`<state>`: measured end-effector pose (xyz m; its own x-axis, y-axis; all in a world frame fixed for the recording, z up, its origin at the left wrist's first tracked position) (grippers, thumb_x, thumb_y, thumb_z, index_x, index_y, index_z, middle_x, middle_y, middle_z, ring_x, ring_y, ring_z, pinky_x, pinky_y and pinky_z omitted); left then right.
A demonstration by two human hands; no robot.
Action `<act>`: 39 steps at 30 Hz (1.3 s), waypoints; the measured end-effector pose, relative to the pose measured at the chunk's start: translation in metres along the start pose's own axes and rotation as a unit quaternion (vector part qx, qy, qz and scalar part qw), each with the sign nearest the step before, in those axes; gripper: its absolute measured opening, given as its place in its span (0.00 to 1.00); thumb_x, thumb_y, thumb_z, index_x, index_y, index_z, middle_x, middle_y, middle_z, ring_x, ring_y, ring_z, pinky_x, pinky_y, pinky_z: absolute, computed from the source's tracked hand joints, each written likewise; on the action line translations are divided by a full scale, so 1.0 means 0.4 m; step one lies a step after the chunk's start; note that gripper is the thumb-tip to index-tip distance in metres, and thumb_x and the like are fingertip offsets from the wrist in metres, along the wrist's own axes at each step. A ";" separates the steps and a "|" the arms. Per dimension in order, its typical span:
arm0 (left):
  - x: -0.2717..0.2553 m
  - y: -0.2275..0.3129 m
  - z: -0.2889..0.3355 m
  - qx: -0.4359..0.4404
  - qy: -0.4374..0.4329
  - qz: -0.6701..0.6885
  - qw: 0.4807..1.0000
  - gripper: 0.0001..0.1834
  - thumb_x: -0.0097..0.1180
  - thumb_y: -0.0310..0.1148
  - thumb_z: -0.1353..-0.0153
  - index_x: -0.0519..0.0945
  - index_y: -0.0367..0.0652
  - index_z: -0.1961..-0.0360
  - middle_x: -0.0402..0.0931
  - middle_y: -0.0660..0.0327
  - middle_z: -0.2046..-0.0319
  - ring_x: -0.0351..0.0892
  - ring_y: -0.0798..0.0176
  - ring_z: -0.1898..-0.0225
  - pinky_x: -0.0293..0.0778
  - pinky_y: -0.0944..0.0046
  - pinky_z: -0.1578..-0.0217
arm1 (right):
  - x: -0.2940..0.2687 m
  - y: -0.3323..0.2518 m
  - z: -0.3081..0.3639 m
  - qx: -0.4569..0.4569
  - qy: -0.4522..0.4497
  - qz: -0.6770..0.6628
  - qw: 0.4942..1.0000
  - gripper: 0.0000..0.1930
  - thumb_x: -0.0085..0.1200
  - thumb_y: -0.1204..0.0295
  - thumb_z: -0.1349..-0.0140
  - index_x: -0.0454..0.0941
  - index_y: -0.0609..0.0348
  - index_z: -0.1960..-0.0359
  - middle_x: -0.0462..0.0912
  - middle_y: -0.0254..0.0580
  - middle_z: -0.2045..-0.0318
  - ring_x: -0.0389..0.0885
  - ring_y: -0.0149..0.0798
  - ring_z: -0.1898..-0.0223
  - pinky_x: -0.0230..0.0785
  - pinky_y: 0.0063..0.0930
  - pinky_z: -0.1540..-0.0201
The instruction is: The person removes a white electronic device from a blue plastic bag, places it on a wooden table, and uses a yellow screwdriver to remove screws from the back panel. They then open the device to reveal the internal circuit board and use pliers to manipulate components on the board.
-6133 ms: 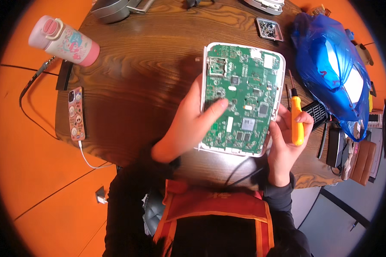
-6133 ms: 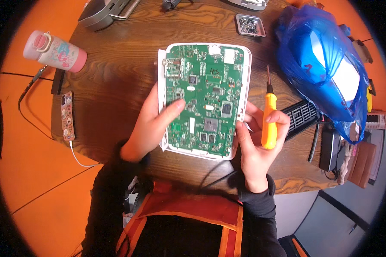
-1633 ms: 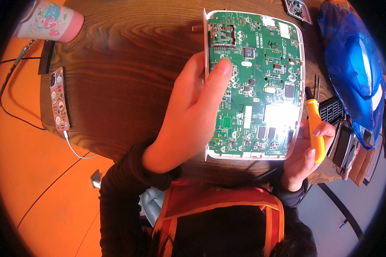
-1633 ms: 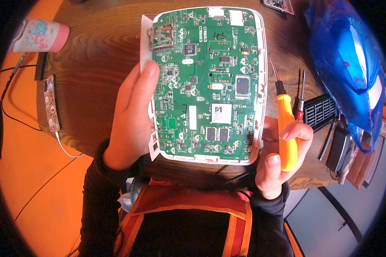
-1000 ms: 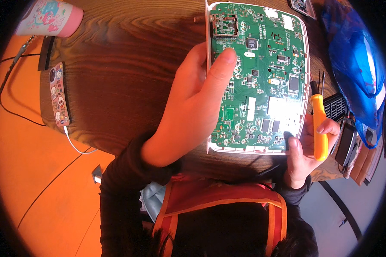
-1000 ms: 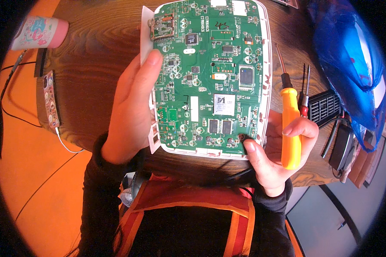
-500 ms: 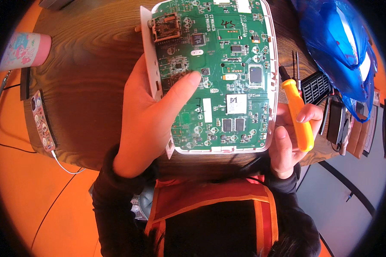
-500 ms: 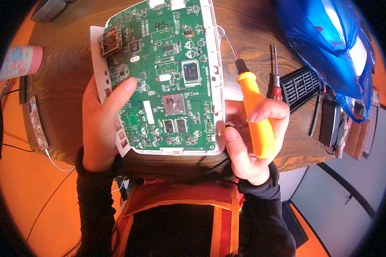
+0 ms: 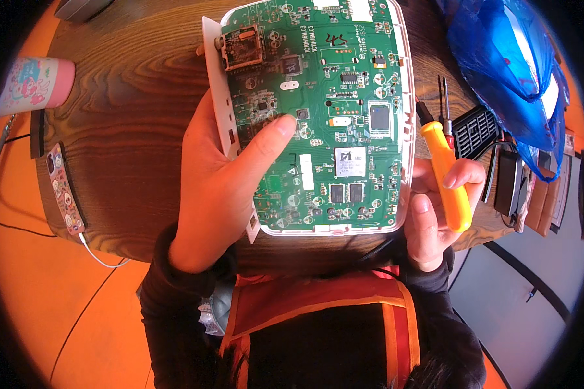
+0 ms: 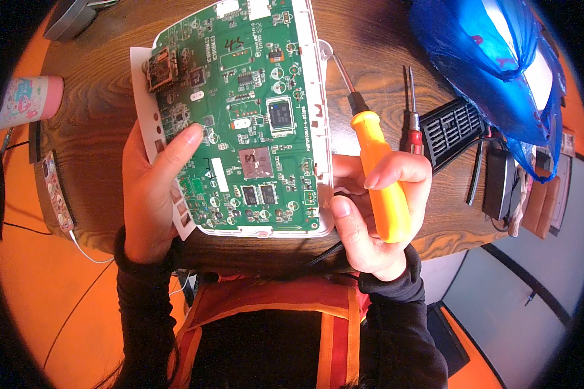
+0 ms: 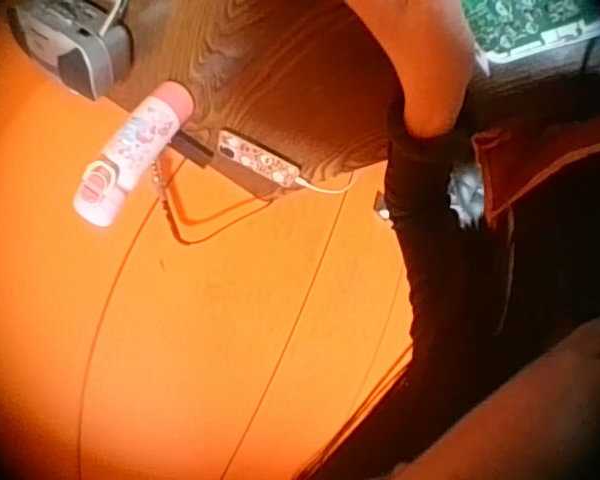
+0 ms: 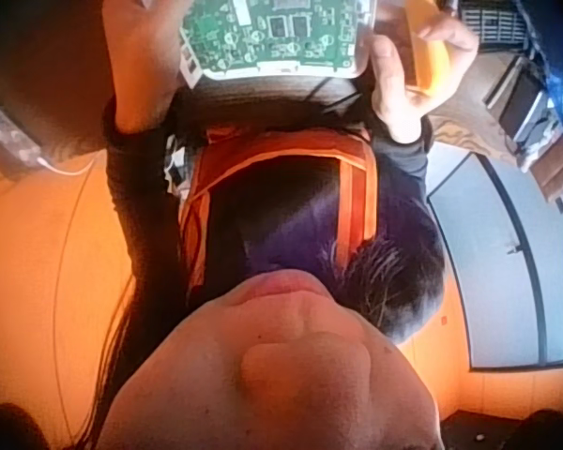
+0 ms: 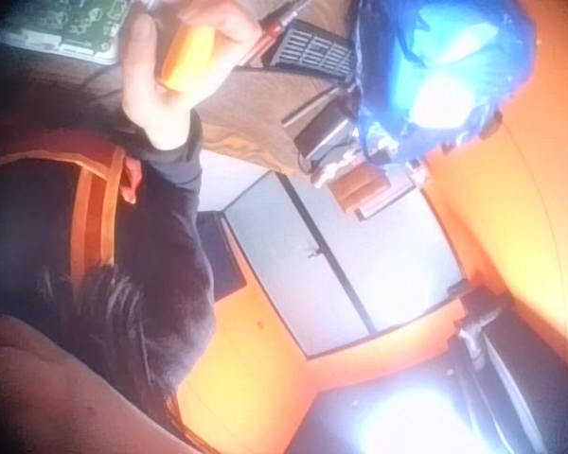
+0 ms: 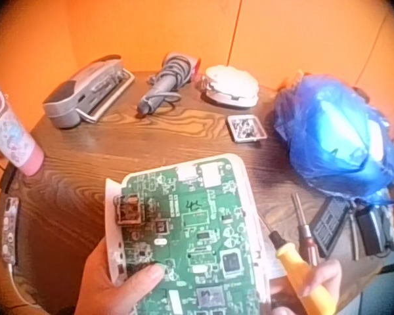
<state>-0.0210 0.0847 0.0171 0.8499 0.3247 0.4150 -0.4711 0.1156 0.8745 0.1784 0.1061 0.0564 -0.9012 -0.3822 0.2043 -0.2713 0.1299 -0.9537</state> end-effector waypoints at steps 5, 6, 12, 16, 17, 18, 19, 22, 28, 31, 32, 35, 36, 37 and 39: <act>-0.032 0.010 -0.003 0.013 0.062 -0.011 0.998 0.19 0.56 0.24 0.45 0.69 0.33 0.52 0.75 0.59 0.59 0.74 0.69 0.59 0.68 0.70 0.55 | 0.005 -0.004 -0.019 -0.002 -0.037 0.081 0.996 0.20 0.55 0.73 0.44 0.56 0.59 0.57 0.77 0.51 0.65 0.72 0.29 0.75 0.66 0.22 0.73; -0.044 0.019 -0.010 0.014 0.073 -0.013 0.997 0.19 0.56 0.23 0.45 0.69 0.33 0.52 0.76 0.59 0.59 0.75 0.68 0.59 0.69 0.69 0.55 | -0.009 -0.003 -0.025 0.009 -0.020 0.196 0.980 0.19 0.58 0.71 0.47 0.62 0.59 0.58 0.77 0.47 0.69 0.73 0.31 0.77 0.66 0.23 0.73; -0.076 0.052 -0.023 0.024 0.064 0.075 0.995 0.16 0.52 0.25 0.41 0.68 0.33 0.52 0.75 0.57 0.61 0.79 0.65 0.65 0.76 0.68 0.63 | -0.005 0.019 -0.057 -0.013 -0.135 0.610 0.781 0.18 0.57 0.59 0.47 0.70 0.54 0.59 0.74 0.42 0.83 0.77 0.45 0.82 0.68 0.34 0.78; -0.099 0.065 -0.014 0.061 0.071 0.072 0.993 0.14 0.49 0.26 0.40 0.68 0.36 0.53 0.75 0.59 0.61 0.77 0.68 0.65 0.75 0.70 0.67 | -0.009 0.043 -0.048 0.033 -0.158 0.613 0.773 0.22 0.57 0.56 0.47 0.70 0.53 0.54 0.77 0.45 0.78 0.79 0.46 0.79 0.69 0.35 0.76; -0.119 0.069 -0.015 0.069 0.113 0.012 0.991 0.17 0.52 0.34 0.40 0.69 0.39 0.52 0.75 0.62 0.64 0.77 0.70 0.71 0.75 0.72 0.71 | -0.002 0.038 -0.046 0.017 -0.163 0.603 0.781 0.22 0.57 0.57 0.47 0.70 0.54 0.54 0.78 0.45 0.77 0.79 0.46 0.78 0.69 0.35 0.75; -0.115 0.080 -0.034 0.070 0.082 -0.025 0.994 0.16 0.52 0.35 0.40 0.70 0.38 0.53 0.75 0.60 0.65 0.77 0.68 0.71 0.76 0.69 0.70 | -0.002 0.042 -0.043 0.026 -0.173 0.598 0.782 0.21 0.57 0.58 0.47 0.70 0.54 0.54 0.78 0.45 0.77 0.79 0.46 0.77 0.70 0.35 0.75; -0.127 0.065 -0.039 0.023 0.094 -0.039 0.994 0.15 0.51 0.35 0.40 0.70 0.38 0.55 0.75 0.56 0.65 0.78 0.65 0.68 0.77 0.64 0.68 | -0.002 0.022 -0.041 -0.003 -0.160 0.586 0.794 0.21 0.56 0.59 0.46 0.70 0.54 0.54 0.78 0.45 0.76 0.79 0.46 0.76 0.70 0.34 0.74; -0.114 0.039 -0.033 -0.018 0.039 0.056 0.997 0.22 0.50 0.43 0.40 0.69 0.35 0.53 0.74 0.49 0.61 0.77 0.51 0.61 0.78 0.53 0.61 | -0.036 -0.051 -0.021 -0.075 -0.109 0.569 0.812 0.17 0.55 0.63 0.45 0.70 0.55 0.55 0.75 0.44 0.77 0.76 0.47 0.75 0.68 0.36 0.73; -0.061 -0.024 0.053 -0.065 0.033 0.182 0.981 0.24 0.38 0.49 0.35 0.70 0.38 0.53 0.76 0.53 0.66 0.77 0.56 0.69 0.76 0.60 0.69 | -0.240 -0.184 0.061 -0.118 0.046 0.600 0.790 0.09 0.53 0.68 0.45 0.72 0.56 0.64 0.72 0.43 0.78 0.75 0.46 0.74 0.69 0.36 0.72; -0.012 -0.057 0.092 -0.124 0.017 0.133 0.983 0.25 0.35 0.51 0.34 0.70 0.40 0.52 0.75 0.55 0.64 0.76 0.57 0.69 0.76 0.59 0.68 | -0.366 -0.239 0.125 -0.122 0.142 0.614 0.767 0.06 0.53 0.72 0.46 0.73 0.56 0.67 0.73 0.44 0.76 0.76 0.48 0.72 0.69 0.37 0.72; 0.026 -0.068 0.107 -0.143 -0.033 0.119 0.982 0.26 0.34 0.52 0.34 0.69 0.40 0.52 0.75 0.55 0.64 0.76 0.58 0.68 0.75 0.60 0.67 | -0.404 -0.256 0.146 -0.129 0.170 0.612 0.761 0.06 0.54 0.73 0.47 0.73 0.56 0.67 0.73 0.44 0.76 0.76 0.48 0.72 0.70 0.37 0.71; 0.060 -0.114 0.168 -0.189 0.002 0.091 0.978 0.27 0.32 0.53 0.34 0.68 0.41 0.50 0.74 0.56 0.61 0.74 0.60 0.65 0.73 0.61 0.63 | -0.518 -0.293 0.205 -0.098 0.231 0.615 0.747 0.06 0.54 0.75 0.47 0.74 0.56 0.67 0.73 0.44 0.77 0.76 0.48 0.73 0.70 0.36 0.72; 0.066 -0.123 0.175 -0.181 0.024 0.067 0.981 0.27 0.32 0.53 0.34 0.68 0.41 0.49 0.73 0.56 0.59 0.74 0.60 0.63 0.72 0.61 0.61 | -0.547 -0.314 0.224 -0.117 0.256 0.611 0.740 0.05 0.54 0.75 0.46 0.74 0.57 0.67 0.74 0.44 0.76 0.76 0.48 0.73 0.70 0.36 0.72; 0.074 -0.134 0.193 -0.175 0.042 0.057 0.982 0.27 0.32 0.53 0.34 0.67 0.41 0.49 0.73 0.56 0.60 0.73 0.60 0.63 0.72 0.61 0.61 | -0.577 -0.331 0.240 -0.114 0.268 0.623 0.726 0.06 0.54 0.77 0.46 0.75 0.59 0.66 0.75 0.44 0.75 0.76 0.45 0.74 0.70 0.31 0.73; 0.095 -0.158 0.209 -0.154 0.065 0.062 0.984 0.27 0.31 0.53 0.33 0.67 0.42 0.47 0.73 0.57 0.59 0.73 0.61 0.62 0.71 0.62 0.61 | -0.631 -0.357 0.266 -0.097 0.291 0.635 0.709 0.06 0.54 0.79 0.45 0.75 0.60 0.65 0.76 0.44 0.74 0.77 0.42 0.75 0.69 0.26 0.73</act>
Point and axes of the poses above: each hand's wrist, its own z-axis away from the middle knuckle, its own x-axis out of the palm, y = z × x, the point moved 9 cm from there along -z, towards the middle knuckle
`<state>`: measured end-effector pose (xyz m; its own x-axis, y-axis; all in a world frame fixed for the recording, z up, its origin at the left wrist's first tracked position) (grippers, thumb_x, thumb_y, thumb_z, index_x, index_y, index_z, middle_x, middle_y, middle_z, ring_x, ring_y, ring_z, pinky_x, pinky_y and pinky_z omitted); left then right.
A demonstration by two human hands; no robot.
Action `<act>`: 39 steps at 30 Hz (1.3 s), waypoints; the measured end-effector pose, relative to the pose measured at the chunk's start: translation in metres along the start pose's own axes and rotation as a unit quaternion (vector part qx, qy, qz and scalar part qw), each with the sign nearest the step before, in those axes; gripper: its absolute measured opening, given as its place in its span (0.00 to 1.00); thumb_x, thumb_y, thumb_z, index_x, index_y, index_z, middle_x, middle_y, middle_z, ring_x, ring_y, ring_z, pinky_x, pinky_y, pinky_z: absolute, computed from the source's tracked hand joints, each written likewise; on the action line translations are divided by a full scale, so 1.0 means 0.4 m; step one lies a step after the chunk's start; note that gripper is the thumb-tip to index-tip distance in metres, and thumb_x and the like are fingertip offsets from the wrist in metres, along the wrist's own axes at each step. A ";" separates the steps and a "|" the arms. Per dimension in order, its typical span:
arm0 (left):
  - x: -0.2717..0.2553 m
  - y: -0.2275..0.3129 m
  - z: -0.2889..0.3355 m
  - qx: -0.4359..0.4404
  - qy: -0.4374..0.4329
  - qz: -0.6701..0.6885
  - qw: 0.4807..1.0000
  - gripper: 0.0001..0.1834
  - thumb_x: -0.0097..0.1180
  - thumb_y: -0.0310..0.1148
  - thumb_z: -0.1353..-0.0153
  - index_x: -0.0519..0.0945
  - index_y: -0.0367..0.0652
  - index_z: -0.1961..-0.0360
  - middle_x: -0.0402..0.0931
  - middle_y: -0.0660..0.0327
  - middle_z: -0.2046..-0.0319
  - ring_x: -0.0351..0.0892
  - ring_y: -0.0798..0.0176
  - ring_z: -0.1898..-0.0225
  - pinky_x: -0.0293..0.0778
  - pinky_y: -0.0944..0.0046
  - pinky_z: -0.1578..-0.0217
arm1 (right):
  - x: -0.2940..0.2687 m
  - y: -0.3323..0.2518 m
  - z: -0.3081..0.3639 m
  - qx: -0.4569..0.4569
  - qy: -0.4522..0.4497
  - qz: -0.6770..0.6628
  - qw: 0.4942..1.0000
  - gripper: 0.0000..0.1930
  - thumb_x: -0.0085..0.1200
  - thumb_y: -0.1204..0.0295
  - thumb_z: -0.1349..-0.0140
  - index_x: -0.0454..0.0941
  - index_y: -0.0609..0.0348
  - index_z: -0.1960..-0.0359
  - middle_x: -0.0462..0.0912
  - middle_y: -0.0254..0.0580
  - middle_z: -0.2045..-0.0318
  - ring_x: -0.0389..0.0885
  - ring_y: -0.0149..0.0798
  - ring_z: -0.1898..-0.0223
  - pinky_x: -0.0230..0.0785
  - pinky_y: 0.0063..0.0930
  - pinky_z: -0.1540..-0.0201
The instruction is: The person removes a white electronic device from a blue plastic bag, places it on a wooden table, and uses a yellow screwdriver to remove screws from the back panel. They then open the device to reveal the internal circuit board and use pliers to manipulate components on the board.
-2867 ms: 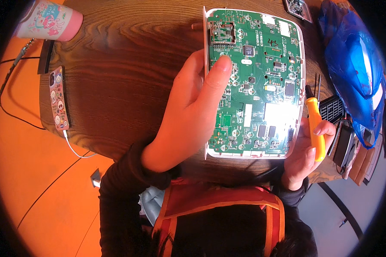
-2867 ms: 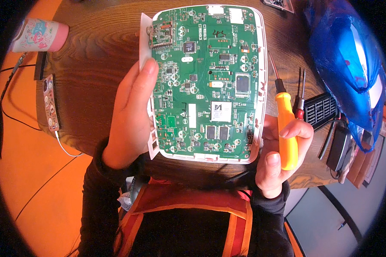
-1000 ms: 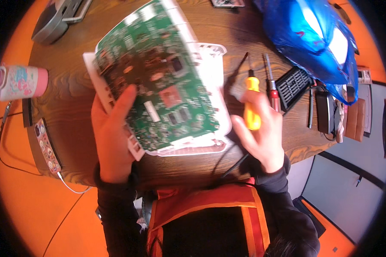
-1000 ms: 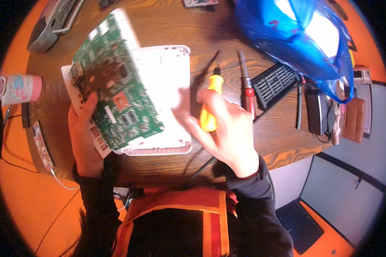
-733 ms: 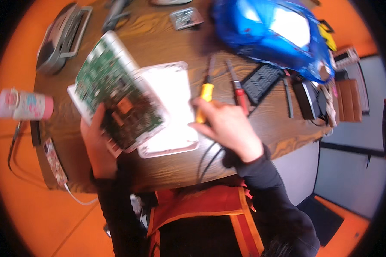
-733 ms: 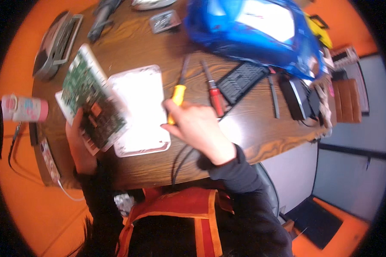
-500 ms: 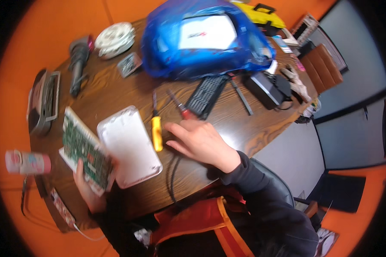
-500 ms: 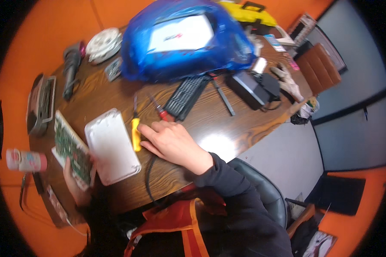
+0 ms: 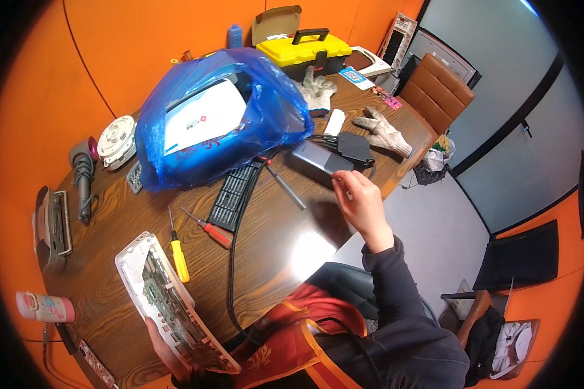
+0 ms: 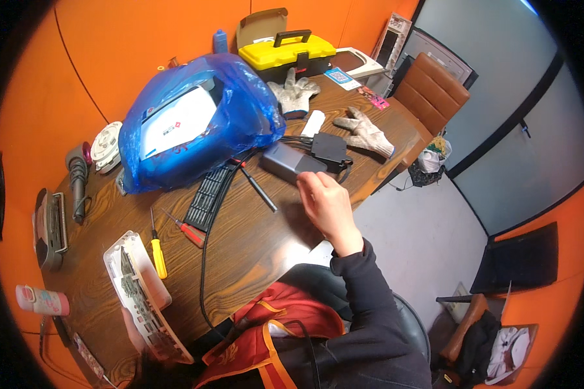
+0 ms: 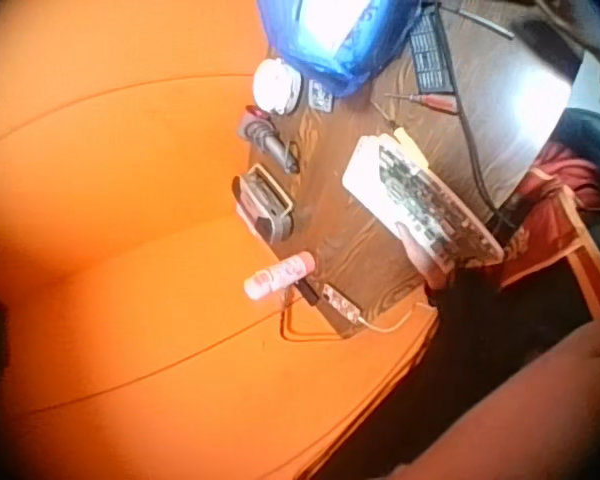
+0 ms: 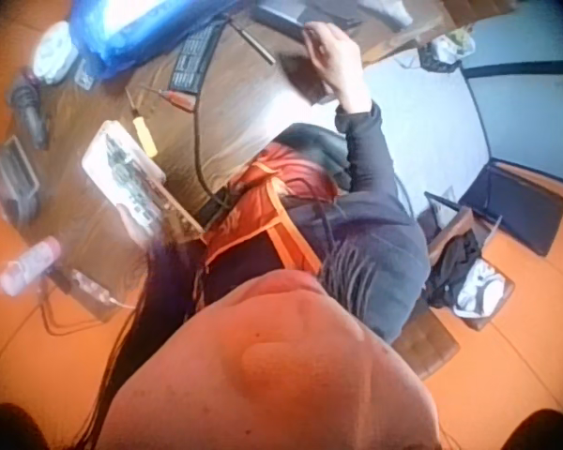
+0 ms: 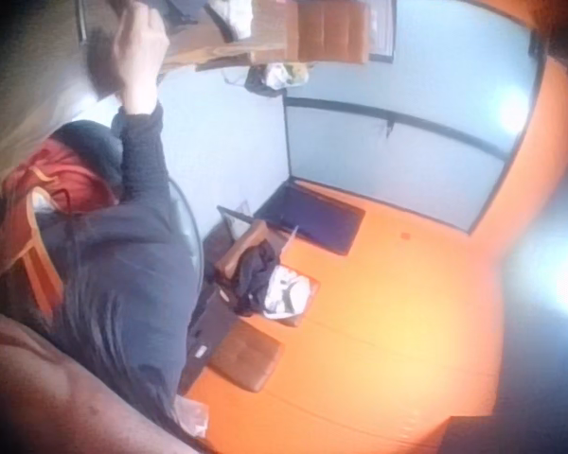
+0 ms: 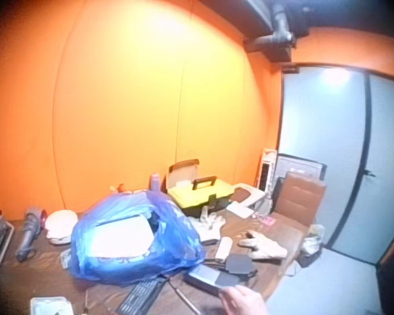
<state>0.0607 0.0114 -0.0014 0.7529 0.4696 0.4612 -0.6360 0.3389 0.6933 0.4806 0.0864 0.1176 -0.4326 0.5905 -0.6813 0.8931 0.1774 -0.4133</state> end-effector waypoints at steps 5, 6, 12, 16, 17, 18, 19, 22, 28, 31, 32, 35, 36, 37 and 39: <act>0.089 -0.075 -0.004 0.001 -0.144 0.094 0.985 0.27 0.31 0.51 0.33 0.65 0.42 0.44 0.71 0.57 0.52 0.72 0.58 0.54 0.68 0.59 0.52 | -0.053 0.074 -0.005 0.018 0.028 -0.006 0.999 0.05 0.54 0.77 0.45 0.75 0.59 0.67 0.75 0.43 0.76 0.77 0.45 0.74 0.70 0.31 0.72; 0.097 -0.088 -0.002 0.024 -0.159 0.097 0.982 0.27 0.31 0.51 0.33 0.65 0.42 0.44 0.70 0.56 0.50 0.71 0.57 0.53 0.67 0.58 0.50 | -0.056 0.085 -0.003 0.019 0.031 -0.020 0.999 0.04 0.54 0.76 0.46 0.75 0.58 0.68 0.74 0.43 0.76 0.76 0.47 0.74 0.70 0.34 0.72; 0.147 -0.123 0.006 0.061 -0.252 0.183 0.948 0.26 0.40 0.45 0.36 0.63 0.41 0.41 0.66 0.56 0.44 0.66 0.53 0.45 0.60 0.51 0.44 | -0.063 0.154 0.019 0.044 0.048 -0.029 0.997 0.04 0.54 0.75 0.46 0.76 0.57 0.68 0.75 0.42 0.76 0.77 0.45 0.73 0.70 0.33 0.72; 0.133 -0.137 0.000 0.075 -0.173 0.204 0.961 0.27 0.38 0.47 0.36 0.63 0.40 0.41 0.66 0.55 0.44 0.66 0.52 0.45 0.59 0.50 0.43 | -0.070 0.166 0.018 0.049 0.044 -0.042 0.997 0.04 0.55 0.76 0.46 0.76 0.58 0.68 0.76 0.42 0.76 0.77 0.43 0.74 0.70 0.31 0.72; 0.147 -0.130 0.009 0.092 -0.199 0.188 0.957 0.27 0.36 0.47 0.36 0.63 0.40 0.41 0.67 0.55 0.44 0.66 0.52 0.45 0.60 0.51 0.43 | -0.066 0.166 0.014 0.055 0.035 -0.056 0.996 0.04 0.55 0.77 0.46 0.76 0.58 0.68 0.76 0.42 0.76 0.77 0.43 0.74 0.70 0.30 0.72; 0.163 -0.122 0.018 0.109 -0.226 0.170 0.953 0.28 0.35 0.48 0.36 0.63 0.40 0.41 0.67 0.55 0.44 0.66 0.51 0.45 0.60 0.51 0.43 | -0.064 0.161 0.006 0.052 0.029 -0.066 0.996 0.04 0.54 0.78 0.46 0.76 0.59 0.68 0.76 0.43 0.76 0.78 0.43 0.74 0.70 0.30 0.72; 0.184 -0.108 0.034 0.139 -0.272 0.135 0.943 0.28 0.34 0.48 0.36 0.63 0.40 0.41 0.67 0.55 0.45 0.66 0.51 0.45 0.60 0.51 0.44 | -0.064 0.152 -0.002 0.039 0.033 -0.068 0.996 0.04 0.54 0.78 0.46 0.76 0.60 0.68 0.77 0.44 0.75 0.78 0.43 0.74 0.70 0.29 0.72; 0.192 -0.119 0.044 0.091 -0.286 0.190 0.935 0.29 0.32 0.49 0.36 0.63 0.40 0.41 0.67 0.54 0.45 0.67 0.52 0.47 0.62 0.51 0.45 | -0.045 0.127 -0.024 0.024 0.024 -0.065 0.997 0.04 0.53 0.78 0.45 0.76 0.61 0.67 0.76 0.44 0.75 0.77 0.43 0.75 0.70 0.29 0.72; 0.063 -0.147 0.027 0.042 -0.147 0.316 0.936 0.32 0.53 0.45 0.45 0.63 0.41 0.42 0.68 0.53 0.46 0.69 0.49 0.48 0.67 0.48 0.48 | 0.034 0.052 -0.091 -0.058 -0.036 -0.049 0.996 0.05 0.51 0.78 0.43 0.76 0.63 0.65 0.76 0.47 0.74 0.77 0.42 0.73 0.69 0.29 0.70; 0.041 -0.143 0.022 0.045 -0.204 0.294 0.933 0.33 0.55 0.43 0.46 0.63 0.40 0.42 0.68 0.52 0.46 0.68 0.49 0.47 0.65 0.47 0.47 | 0.068 0.098 -0.212 -0.012 -0.095 -0.029 0.995 0.08 0.48 0.78 0.41 0.75 0.64 0.60 0.77 0.50 0.71 0.78 0.46 0.72 0.70 0.30 0.70; 0.031 -0.150 0.019 0.038 -0.207 0.290 0.934 0.33 0.57 0.40 0.47 0.63 0.39 0.42 0.68 0.52 0.46 0.68 0.49 0.47 0.64 0.48 0.46 | 0.078 0.093 -0.260 -0.067 -0.117 0.063 0.989 0.09 0.47 0.78 0.40 0.75 0.64 0.59 0.78 0.52 0.69 0.78 0.48 0.69 0.70 0.31 0.67; 0.015 -0.164 0.018 0.041 -0.239 0.288 0.927 0.33 0.58 0.38 0.48 0.63 0.39 0.42 0.69 0.53 0.47 0.68 0.50 0.46 0.63 0.48 0.45 | 0.116 0.125 -0.361 -0.091 -0.165 0.140 0.972 0.11 0.45 0.78 0.40 0.73 0.65 0.56 0.78 0.56 0.63 0.77 0.53 0.61 0.69 0.37 0.60; 0.003 -0.174 0.016 0.040 -0.225 0.292 0.929 0.33 0.59 0.38 0.49 0.63 0.39 0.42 0.69 0.53 0.47 0.68 0.50 0.46 0.63 0.48 0.45 | 0.127 0.140 -0.382 -0.041 -0.169 0.022 0.984 0.14 0.46 0.81 0.44 0.72 0.66 0.55 0.78 0.57 0.63 0.76 0.54 0.59 0.68 0.38 0.57; -0.005 -0.182 0.014 0.043 -0.218 0.288 0.931 0.33 0.59 0.38 0.49 0.63 0.39 0.42 0.69 0.53 0.47 0.68 0.51 0.46 0.63 0.48 0.45 | 0.139 0.111 -0.389 -0.106 -0.167 0.043 0.979 0.14 0.46 0.82 0.46 0.72 0.66 0.55 0.78 0.57 0.64 0.77 0.54 0.60 0.69 0.37 0.58; -0.016 -0.198 0.016 0.034 -0.219 0.292 0.931 0.34 0.60 0.39 0.51 0.64 0.39 0.43 0.69 0.54 0.47 0.68 0.51 0.46 0.63 0.49 0.45 | 0.163 0.055 -0.374 -0.197 -0.169 0.055 0.964 0.16 0.46 0.83 0.48 0.72 0.67 0.56 0.78 0.58 0.66 0.78 0.55 0.63 0.69 0.36 0.60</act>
Point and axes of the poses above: each hand's wrist, its own z-axis away from the middle knuckle, its own x-axis out of the palm, y = z × x, the point moved 9 cm from there along -z, towards the middle knuckle
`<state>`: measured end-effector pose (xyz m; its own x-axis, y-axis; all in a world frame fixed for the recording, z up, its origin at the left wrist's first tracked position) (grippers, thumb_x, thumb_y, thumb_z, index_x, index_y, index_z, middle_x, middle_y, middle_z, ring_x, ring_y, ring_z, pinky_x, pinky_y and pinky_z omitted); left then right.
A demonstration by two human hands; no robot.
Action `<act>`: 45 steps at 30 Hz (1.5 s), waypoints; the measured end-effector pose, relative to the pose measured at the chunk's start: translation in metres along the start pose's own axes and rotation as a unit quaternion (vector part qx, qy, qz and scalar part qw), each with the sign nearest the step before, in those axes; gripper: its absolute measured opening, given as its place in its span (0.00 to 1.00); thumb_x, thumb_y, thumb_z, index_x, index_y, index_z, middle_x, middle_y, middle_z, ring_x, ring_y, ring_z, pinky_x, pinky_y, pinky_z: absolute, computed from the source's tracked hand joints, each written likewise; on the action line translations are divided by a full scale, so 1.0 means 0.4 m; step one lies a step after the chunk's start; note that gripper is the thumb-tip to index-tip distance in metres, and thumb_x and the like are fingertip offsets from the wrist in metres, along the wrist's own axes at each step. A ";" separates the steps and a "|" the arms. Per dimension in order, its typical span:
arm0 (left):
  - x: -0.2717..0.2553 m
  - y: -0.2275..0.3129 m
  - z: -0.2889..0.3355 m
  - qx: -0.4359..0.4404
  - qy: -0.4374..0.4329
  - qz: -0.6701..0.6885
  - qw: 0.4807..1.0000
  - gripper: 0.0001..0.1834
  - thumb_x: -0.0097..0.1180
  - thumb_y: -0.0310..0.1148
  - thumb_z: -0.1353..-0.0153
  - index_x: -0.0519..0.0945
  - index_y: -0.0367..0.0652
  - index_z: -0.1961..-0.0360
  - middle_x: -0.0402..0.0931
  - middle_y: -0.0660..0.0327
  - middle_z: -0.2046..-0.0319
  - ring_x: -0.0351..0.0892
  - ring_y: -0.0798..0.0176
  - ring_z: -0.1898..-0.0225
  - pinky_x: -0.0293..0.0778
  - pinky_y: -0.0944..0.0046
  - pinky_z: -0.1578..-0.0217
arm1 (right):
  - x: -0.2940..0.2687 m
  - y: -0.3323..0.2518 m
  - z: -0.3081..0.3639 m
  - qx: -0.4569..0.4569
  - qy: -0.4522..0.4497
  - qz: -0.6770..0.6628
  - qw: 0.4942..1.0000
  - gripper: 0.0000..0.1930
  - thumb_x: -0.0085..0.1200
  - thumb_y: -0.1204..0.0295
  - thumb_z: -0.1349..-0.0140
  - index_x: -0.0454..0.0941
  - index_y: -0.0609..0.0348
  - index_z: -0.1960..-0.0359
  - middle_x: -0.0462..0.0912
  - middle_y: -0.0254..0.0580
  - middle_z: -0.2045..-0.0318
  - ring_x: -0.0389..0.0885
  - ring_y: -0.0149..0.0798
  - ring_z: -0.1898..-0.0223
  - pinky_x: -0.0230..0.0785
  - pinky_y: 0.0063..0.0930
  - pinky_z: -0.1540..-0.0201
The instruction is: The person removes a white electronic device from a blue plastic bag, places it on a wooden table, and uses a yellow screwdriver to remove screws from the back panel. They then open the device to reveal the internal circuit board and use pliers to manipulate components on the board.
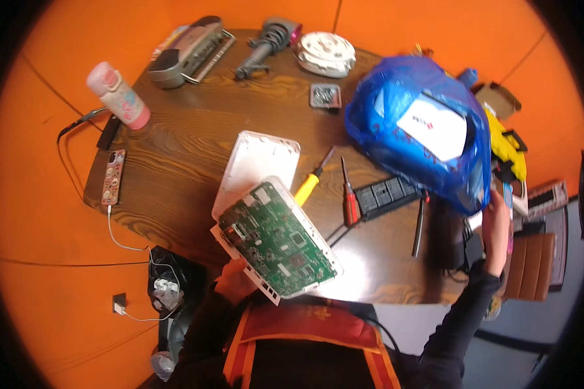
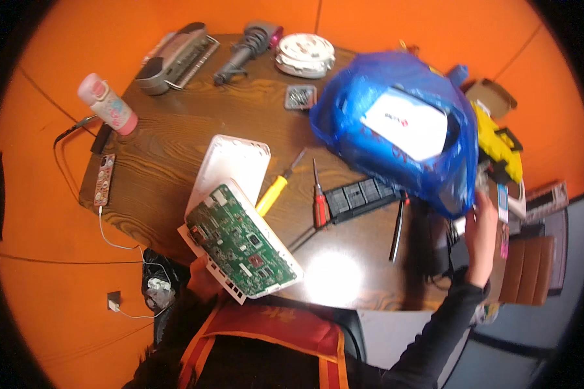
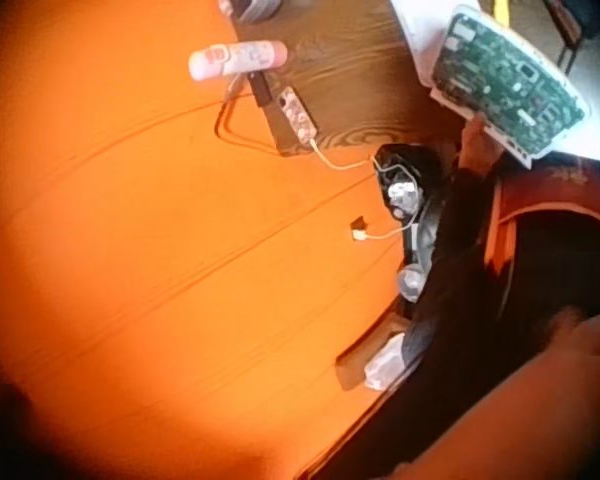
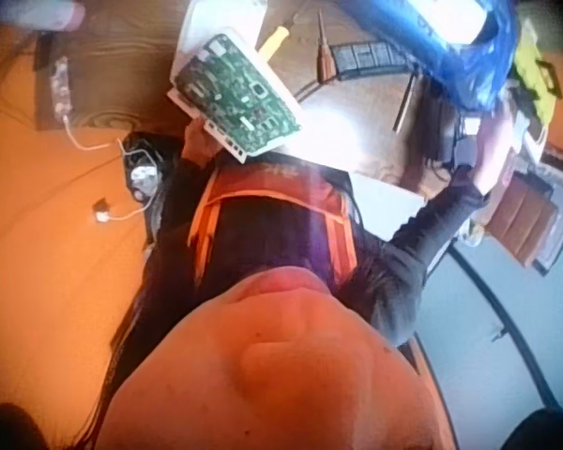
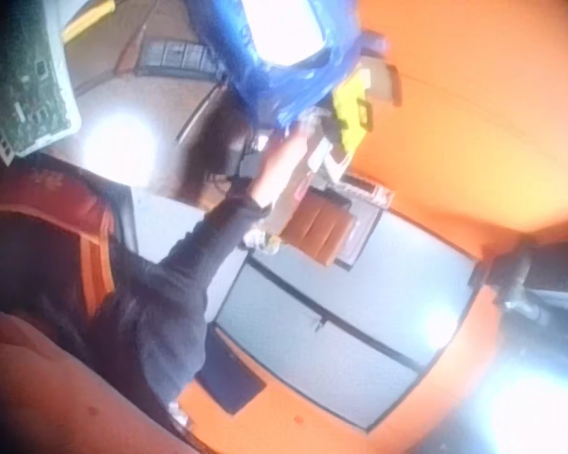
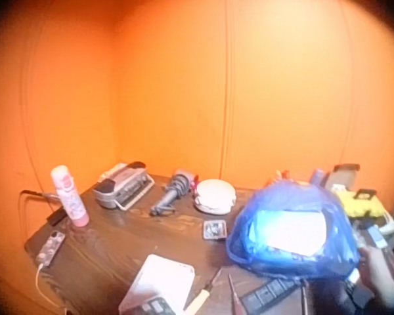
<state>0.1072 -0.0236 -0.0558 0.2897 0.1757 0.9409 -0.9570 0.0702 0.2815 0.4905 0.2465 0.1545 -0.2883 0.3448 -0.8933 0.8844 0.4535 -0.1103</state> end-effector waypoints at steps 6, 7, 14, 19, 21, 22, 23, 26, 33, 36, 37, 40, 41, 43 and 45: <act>-0.047 -0.010 0.003 -0.038 0.032 -0.030 0.998 0.39 0.61 0.41 0.56 0.64 0.39 0.42 0.69 0.54 0.47 0.68 0.51 0.47 0.62 0.53 0.45 | 0.041 -0.039 0.004 0.049 -0.035 -0.095 0.994 0.13 0.45 0.84 0.49 0.73 0.67 0.61 0.78 0.60 0.71 0.78 0.56 0.65 0.69 0.37 0.65; -0.030 -0.011 0.001 -0.049 -0.016 -0.014 0.999 0.40 0.61 0.41 0.56 0.63 0.39 0.41 0.67 0.53 0.46 0.66 0.50 0.46 0.62 0.53 0.44 | 0.047 -0.015 0.007 0.091 -0.048 -0.062 0.993 0.11 0.48 0.81 0.47 0.73 0.67 0.61 0.79 0.58 0.71 0.79 0.52 0.65 0.69 0.35 0.65; -0.070 0.026 0.009 -0.006 0.008 -0.190 0.982 0.42 0.50 0.57 0.50 0.59 0.41 0.40 0.64 0.52 0.45 0.66 0.49 0.46 0.66 0.49 0.47 | 0.088 0.119 -0.008 0.127 -0.085 0.018 0.988 0.15 0.55 0.73 0.48 0.75 0.63 0.57 0.79 0.58 0.67 0.77 0.56 0.60 0.68 0.38 0.60; -0.091 0.046 0.008 0.029 0.023 -0.209 0.977 0.46 0.50 0.62 0.52 0.55 0.47 0.37 0.64 0.53 0.46 0.67 0.49 0.48 0.69 0.48 0.51 | 0.118 0.151 -0.041 0.091 -0.104 -0.023 0.990 0.17 0.51 0.77 0.48 0.73 0.64 0.55 0.77 0.61 0.61 0.75 0.56 0.57 0.68 0.39 0.55; -0.101 0.055 0.010 0.039 0.047 -0.232 0.971 0.47 0.50 0.63 0.52 0.54 0.48 0.36 0.65 0.53 0.46 0.68 0.49 0.49 0.71 0.48 0.54 | 0.132 0.156 -0.055 0.093 -0.090 -0.078 0.988 0.19 0.51 0.76 0.48 0.72 0.63 0.52 0.77 0.60 0.59 0.77 0.52 0.56 0.69 0.37 0.55; -0.102 0.054 0.009 0.032 0.047 -0.197 0.979 0.46 0.55 0.58 0.55 0.57 0.46 0.38 0.65 0.52 0.45 0.67 0.49 0.47 0.69 0.49 0.51 | 0.137 0.158 -0.062 0.096 -0.073 -0.122 0.985 0.19 0.52 0.75 0.47 0.71 0.63 0.51 0.77 0.59 0.59 0.77 0.50 0.56 0.69 0.37 0.55; -0.100 0.056 0.009 0.032 0.044 -0.155 0.986 0.45 0.60 0.53 0.58 0.61 0.44 0.40 0.65 0.52 0.44 0.67 0.49 0.46 0.67 0.50 0.48 | 0.148 0.150 -0.070 0.083 -0.064 -0.171 0.980 0.20 0.52 0.75 0.47 0.71 0.63 0.50 0.78 0.58 0.58 0.78 0.48 0.56 0.69 0.36 0.56; -0.094 0.057 0.004 0.026 0.038 -0.171 0.984 0.45 0.60 0.53 0.57 0.59 0.43 0.39 0.64 0.51 0.44 0.67 0.48 0.45 0.67 0.50 0.48 | 0.247 0.146 -0.075 0.128 -0.203 -0.186 0.953 0.18 0.53 0.71 0.45 0.73 0.62 0.52 0.79 0.51 0.61 0.78 0.42 0.61 0.69 0.31 0.57; -0.069 0.069 -0.004 0.052 0.082 -0.224 0.970 0.47 0.58 0.56 0.55 0.57 0.42 0.38 0.64 0.50 0.44 0.66 0.47 0.46 0.67 0.49 0.47 | 0.271 -0.023 -0.174 0.042 -0.251 -0.454 0.854 0.12 0.55 0.73 0.47 0.78 0.63 0.60 0.81 0.42 0.64 0.78 0.34 0.64 0.72 0.27 0.60; -0.060 0.063 -0.004 0.043 0.094 -0.205 0.973 0.47 0.58 0.57 0.55 0.57 0.42 0.38 0.64 0.49 0.45 0.67 0.47 0.46 0.68 0.49 0.48 | 0.209 -0.087 -0.219 -0.015 -0.185 -0.500 0.846 0.12 0.57 0.73 0.48 0.78 0.63 0.61 0.81 0.42 0.65 0.78 0.32 0.66 0.73 0.26 0.61; -0.058 0.063 -0.005 0.041 0.092 -0.203 0.974 0.47 0.57 0.57 0.54 0.57 0.42 0.38 0.64 0.49 0.45 0.67 0.47 0.46 0.68 0.49 0.49 | 0.192 -0.094 -0.238 -0.019 -0.167 -0.467 0.868 0.13 0.57 0.74 0.49 0.78 0.63 0.61 0.81 0.42 0.65 0.79 0.34 0.66 0.73 0.27 0.61; -0.067 0.069 -0.001 0.040 0.096 -0.211 0.972 0.47 0.55 0.60 0.53 0.56 0.42 0.38 0.64 0.50 0.45 0.67 0.47 0.47 0.69 0.49 0.50 | 0.204 -0.033 -0.256 0.203 -0.187 -0.542 0.793 0.05 0.53 0.72 0.45 0.77 0.60 0.74 0.76 0.34 0.78 0.72 0.26 0.78 0.66 0.21 0.74; -0.074 0.073 0.002 0.043 0.102 -0.224 0.968 0.47 0.54 0.60 0.53 0.56 0.42 0.38 0.64 0.50 0.45 0.67 0.47 0.47 0.69 0.49 0.50 | 0.165 -0.053 -0.278 0.125 -0.165 -0.582 0.787 0.09 0.50 0.70 0.42 0.73 0.57 0.79 0.70 0.29 0.83 0.66 0.23 0.82 0.59 0.19 0.79; -0.085 0.079 0.008 0.050 0.105 -0.246 0.962 0.47 0.52 0.61 0.52 0.56 0.42 0.38 0.64 0.50 0.45 0.67 0.47 0.47 0.69 0.48 0.51 | 0.138 -0.046 -0.281 0.091 -0.179 -0.541 0.817 0.09 0.49 0.71 0.41 0.74 0.59 0.79 0.70 0.29 0.83 0.66 0.22 0.81 0.59 0.18 0.78; -0.095 0.083 0.011 0.062 0.106 -0.242 0.963 0.46 0.49 0.62 0.51 0.56 0.43 0.38 0.64 0.51 0.45 0.67 0.48 0.47 0.69 0.48 0.51 | 0.131 -0.053 -0.250 0.001 -0.229 -0.379 0.897 0.08 0.49 0.71 0.40 0.77 0.63 0.71 0.74 0.31 0.79 0.71 0.25 0.76 0.64 0.20 0.72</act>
Point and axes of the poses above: each hand's wrist, its own z-axis away from the middle knuckle, its own x-axis out of the palm, y = z × x, the point moved 9 cm from there along -z, towards the middle knuckle
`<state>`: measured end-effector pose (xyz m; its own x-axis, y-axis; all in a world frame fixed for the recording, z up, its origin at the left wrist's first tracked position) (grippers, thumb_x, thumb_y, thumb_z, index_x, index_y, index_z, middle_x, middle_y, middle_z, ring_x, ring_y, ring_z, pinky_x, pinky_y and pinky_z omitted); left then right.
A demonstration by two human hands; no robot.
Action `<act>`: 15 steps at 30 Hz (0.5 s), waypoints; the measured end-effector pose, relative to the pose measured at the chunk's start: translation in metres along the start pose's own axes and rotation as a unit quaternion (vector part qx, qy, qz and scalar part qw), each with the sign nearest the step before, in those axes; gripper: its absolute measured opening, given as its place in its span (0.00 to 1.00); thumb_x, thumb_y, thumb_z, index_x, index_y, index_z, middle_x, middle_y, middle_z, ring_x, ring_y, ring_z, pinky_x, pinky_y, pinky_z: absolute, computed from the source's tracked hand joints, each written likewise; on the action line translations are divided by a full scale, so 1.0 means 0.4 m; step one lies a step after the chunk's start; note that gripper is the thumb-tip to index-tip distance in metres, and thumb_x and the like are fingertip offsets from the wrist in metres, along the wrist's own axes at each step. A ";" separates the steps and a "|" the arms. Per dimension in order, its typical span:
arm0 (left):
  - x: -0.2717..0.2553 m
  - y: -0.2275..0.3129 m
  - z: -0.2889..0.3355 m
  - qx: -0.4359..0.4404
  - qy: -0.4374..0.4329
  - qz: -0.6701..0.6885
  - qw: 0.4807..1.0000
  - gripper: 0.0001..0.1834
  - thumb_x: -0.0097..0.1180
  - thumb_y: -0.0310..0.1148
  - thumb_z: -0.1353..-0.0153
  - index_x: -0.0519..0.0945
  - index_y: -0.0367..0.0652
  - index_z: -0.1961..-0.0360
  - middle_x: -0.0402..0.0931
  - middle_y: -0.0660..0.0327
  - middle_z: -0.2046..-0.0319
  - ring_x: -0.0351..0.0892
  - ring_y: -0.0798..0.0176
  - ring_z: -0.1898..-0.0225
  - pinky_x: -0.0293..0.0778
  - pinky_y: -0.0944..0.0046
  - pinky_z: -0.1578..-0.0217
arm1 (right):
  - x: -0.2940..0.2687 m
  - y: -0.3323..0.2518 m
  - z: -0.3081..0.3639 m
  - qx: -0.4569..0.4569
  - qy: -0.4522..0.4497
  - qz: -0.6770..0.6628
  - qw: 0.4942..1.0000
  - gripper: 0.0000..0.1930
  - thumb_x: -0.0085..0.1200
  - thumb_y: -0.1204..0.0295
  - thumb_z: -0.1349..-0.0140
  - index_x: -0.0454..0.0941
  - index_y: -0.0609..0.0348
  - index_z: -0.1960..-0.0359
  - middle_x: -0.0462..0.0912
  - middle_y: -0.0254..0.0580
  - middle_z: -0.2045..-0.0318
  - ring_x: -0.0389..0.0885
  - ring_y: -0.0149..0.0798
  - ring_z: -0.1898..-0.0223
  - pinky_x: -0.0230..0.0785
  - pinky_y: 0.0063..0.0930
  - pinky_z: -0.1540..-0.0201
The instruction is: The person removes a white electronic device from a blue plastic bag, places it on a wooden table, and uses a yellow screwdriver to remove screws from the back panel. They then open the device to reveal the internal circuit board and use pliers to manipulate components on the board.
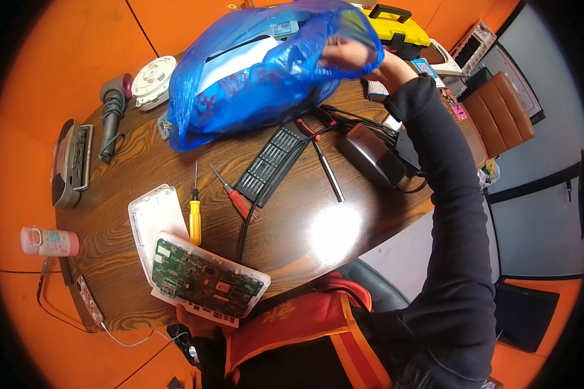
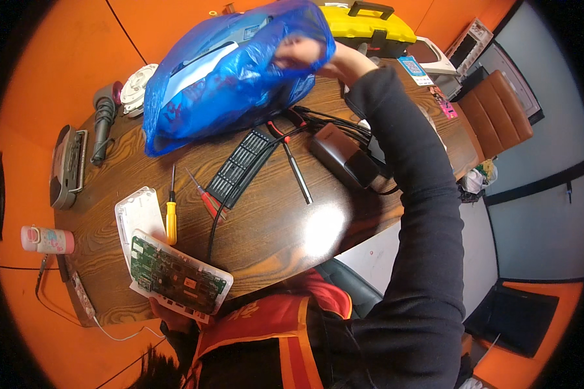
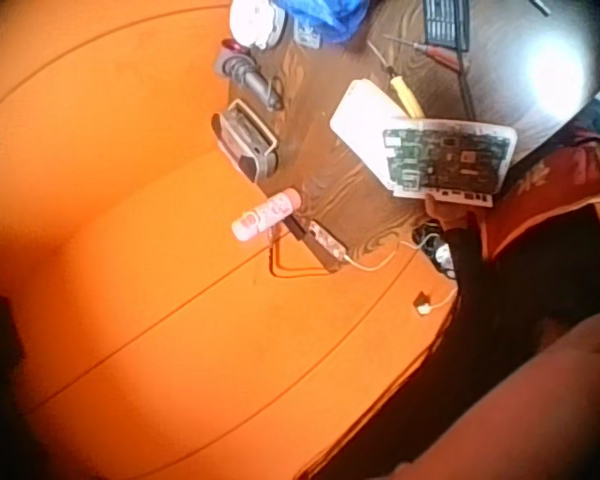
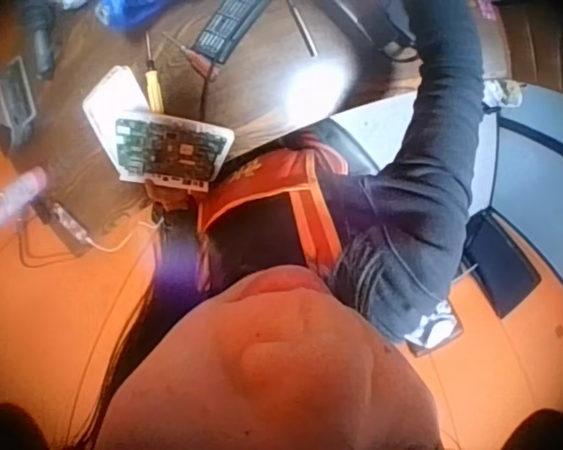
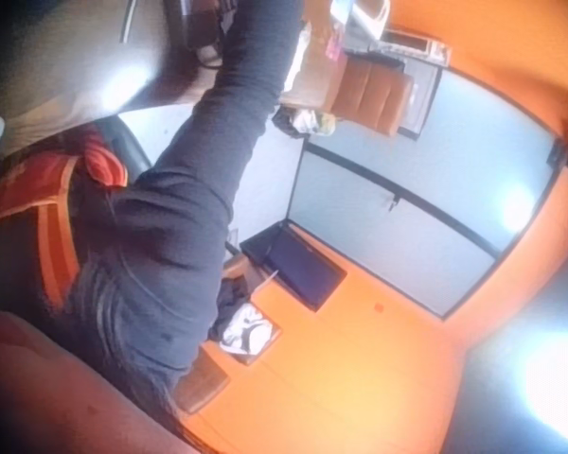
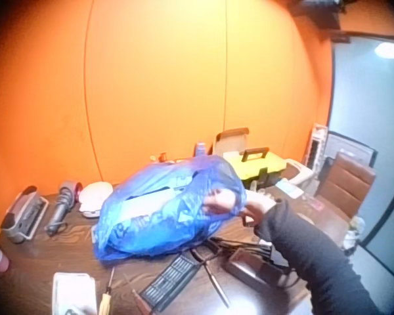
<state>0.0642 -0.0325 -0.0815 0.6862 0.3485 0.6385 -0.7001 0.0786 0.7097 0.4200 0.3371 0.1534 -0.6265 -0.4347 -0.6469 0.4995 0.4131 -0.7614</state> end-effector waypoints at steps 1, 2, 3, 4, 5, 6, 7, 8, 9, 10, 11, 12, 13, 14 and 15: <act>0.000 -0.001 0.000 0.003 -0.008 -0.010 1.000 0.46 0.49 0.62 0.50 0.56 0.43 0.37 0.64 0.51 0.44 0.67 0.48 0.47 0.69 0.48 0.51 | 0.042 0.028 0.018 0.038 -0.050 -0.185 0.981 0.08 0.49 0.71 0.39 0.77 0.63 0.65 0.78 0.35 0.72 0.75 0.29 0.70 0.68 0.22 0.67; -0.003 -0.002 -0.002 0.008 -0.010 0.003 1.000 0.45 0.48 0.62 0.50 0.56 0.43 0.37 0.63 0.51 0.44 0.67 0.48 0.47 0.69 0.48 0.51 | 0.065 0.037 0.044 0.028 -0.108 -0.044 0.993 0.11 0.48 0.71 0.40 0.78 0.61 0.60 0.80 0.39 0.63 0.77 0.31 0.60 0.70 0.24 0.56; 0.003 -0.003 -0.005 0.014 -0.029 0.020 0.999 0.45 0.48 0.62 0.49 0.56 0.44 0.37 0.63 0.51 0.44 0.67 0.48 0.47 0.69 0.48 0.51 | 0.087 0.045 0.064 -0.004 -0.108 -0.013 0.994 0.12 0.51 0.71 0.43 0.77 0.60 0.58 0.79 0.41 0.61 0.77 0.33 0.59 0.69 0.27 0.54; 0.019 -0.003 -0.009 0.012 -0.071 0.013 0.997 0.43 0.42 0.63 0.47 0.55 0.46 0.37 0.60 0.53 0.42 0.64 0.49 0.45 0.67 0.47 0.49 | 0.110 0.058 0.066 -0.026 -0.073 0.000 0.997 0.14 0.53 0.70 0.45 0.76 0.60 0.56 0.79 0.43 0.59 0.76 0.36 0.57 0.69 0.29 0.52; 0.040 -0.002 -0.010 0.007 -0.128 0.008 0.992 0.41 0.36 0.63 0.45 0.54 0.48 0.36 0.58 0.54 0.40 0.62 0.50 0.43 0.65 0.47 0.48 | 0.133 0.069 0.066 -0.049 -0.061 -0.017 0.997 0.16 0.56 0.70 0.47 0.76 0.59 0.55 0.78 0.45 0.57 0.76 0.39 0.56 0.68 0.31 0.51; 0.065 -0.001 -0.005 0.007 -0.193 0.000 0.981 0.40 0.31 0.64 0.42 0.53 0.50 0.35 0.55 0.55 0.38 0.60 0.51 0.41 0.63 0.47 0.46 | 0.146 0.085 0.069 -0.065 -0.032 -0.015 0.997 0.19 0.58 0.69 0.49 0.75 0.58 0.53 0.78 0.47 0.55 0.76 0.42 0.54 0.67 0.33 0.49; 0.060 -0.004 -0.010 -0.004 -0.193 -0.004 0.981 0.39 0.31 0.63 0.42 0.54 0.50 0.36 0.55 0.55 0.38 0.60 0.51 0.41 0.63 0.47 0.46 | 0.158 0.085 0.068 -0.119 -0.012 0.101 0.988 0.19 0.58 0.68 0.48 0.75 0.59 0.54 0.78 0.48 0.56 0.76 0.43 0.54 0.67 0.33 0.49; 0.058 -0.006 -0.009 -0.010 -0.200 -0.009 0.980 0.39 0.30 0.63 0.42 0.54 0.50 0.36 0.56 0.55 0.38 0.60 0.51 0.41 0.63 0.46 0.46 | 0.169 0.095 0.067 -0.150 0.008 0.133 0.980 0.19 0.58 0.67 0.48 0.75 0.60 0.54 0.78 0.49 0.56 0.76 0.44 0.53 0.66 0.34 0.49; 0.051 -0.007 -0.010 -0.016 -0.197 -0.016 0.980 0.39 0.30 0.63 0.42 0.55 0.50 0.36 0.56 0.55 0.38 0.60 0.51 0.41 0.63 0.46 0.46 | 0.173 0.092 0.064 -0.207 0.033 0.087 0.974 0.18 0.58 0.66 0.48 0.76 0.60 0.55 0.78 0.50 0.57 0.76 0.45 0.54 0.67 0.34 0.50; 0.023 -0.012 -0.014 -0.028 -0.146 -0.012 0.989 0.41 0.36 0.64 0.45 0.56 0.47 0.36 0.59 0.53 0.40 0.62 0.49 0.43 0.64 0.46 0.48 | 0.180 0.116 0.056 -0.200 0.060 0.105 0.972 0.17 0.58 0.67 0.48 0.77 0.61 0.58 0.79 0.52 0.59 0.76 0.46 0.55 0.68 0.34 0.51; -0.010 -0.018 -0.015 -0.040 -0.086 -0.007 0.995 0.44 0.41 0.64 0.48 0.56 0.45 0.37 0.62 0.52 0.43 0.65 0.47 0.45 0.66 0.46 0.50 | 0.180 0.130 0.053 -0.217 0.098 0.117 0.964 0.15 0.58 0.67 0.48 0.78 0.61 0.60 0.79 0.53 0.60 0.77 0.48 0.57 0.69 0.34 0.53; -0.004 -0.016 -0.013 -0.041 -0.114 0.013 0.993 0.44 0.40 0.65 0.48 0.56 0.45 0.37 0.62 0.52 0.42 0.65 0.47 0.45 0.65 0.46 0.49 | 0.181 0.136 0.057 -0.253 0.137 0.134 0.948 0.14 0.58 0.67 0.49 0.79 0.62 0.63 0.79 0.54 0.62 0.78 0.49 0.59 0.70 0.35 0.55; -0.009 -0.019 -0.012 -0.046 -0.115 0.014 0.992 0.44 0.38 0.65 0.48 0.56 0.45 0.37 0.61 0.52 0.42 0.64 0.47 0.45 0.65 0.46 0.49 | 0.193 0.188 0.037 -0.170 0.149 0.225 0.948 0.12 0.58 0.66 0.50 0.79 0.63 0.69 0.79 0.56 0.68 0.78 0.51 0.65 0.72 0.36 0.61; -0.009 -0.016 -0.012 -0.037 -0.127 -0.020 0.991 0.44 0.37 0.65 0.48 0.56 0.46 0.37 0.60 0.53 0.42 0.63 0.47 0.45 0.64 0.46 0.48 | 0.187 0.196 0.037 -0.192 0.197 0.246 0.929 0.11 0.57 0.66 0.50 0.79 0.64 0.72 0.79 0.55 0.70 0.78 0.51 0.67 0.72 0.36 0.63; -0.020 -0.015 -0.014 -0.032 -0.112 -0.074 0.990 0.44 0.35 0.66 0.47 0.56 0.46 0.37 0.60 0.53 0.41 0.63 0.47 0.44 0.63 0.46 0.48 | 0.187 0.220 0.033 -0.187 0.204 0.242 0.930 0.12 0.57 0.67 0.49 0.78 0.64 0.70 0.78 0.54 0.69 0.78 0.50 0.67 0.72 0.35 0.62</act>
<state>0.0618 -0.0304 -0.0926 0.8039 0.1136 0.5838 -0.5946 0.1748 0.7848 0.4249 0.3302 0.0374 -0.5948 0.1831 -0.7827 0.5869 0.7643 -0.2672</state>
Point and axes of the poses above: each hand's wrist, its own z-axis away from the middle knuckle, its own x-axis out of the palm, y = z × x, the point moved 9 cm from there along -z, towards the middle knuckle
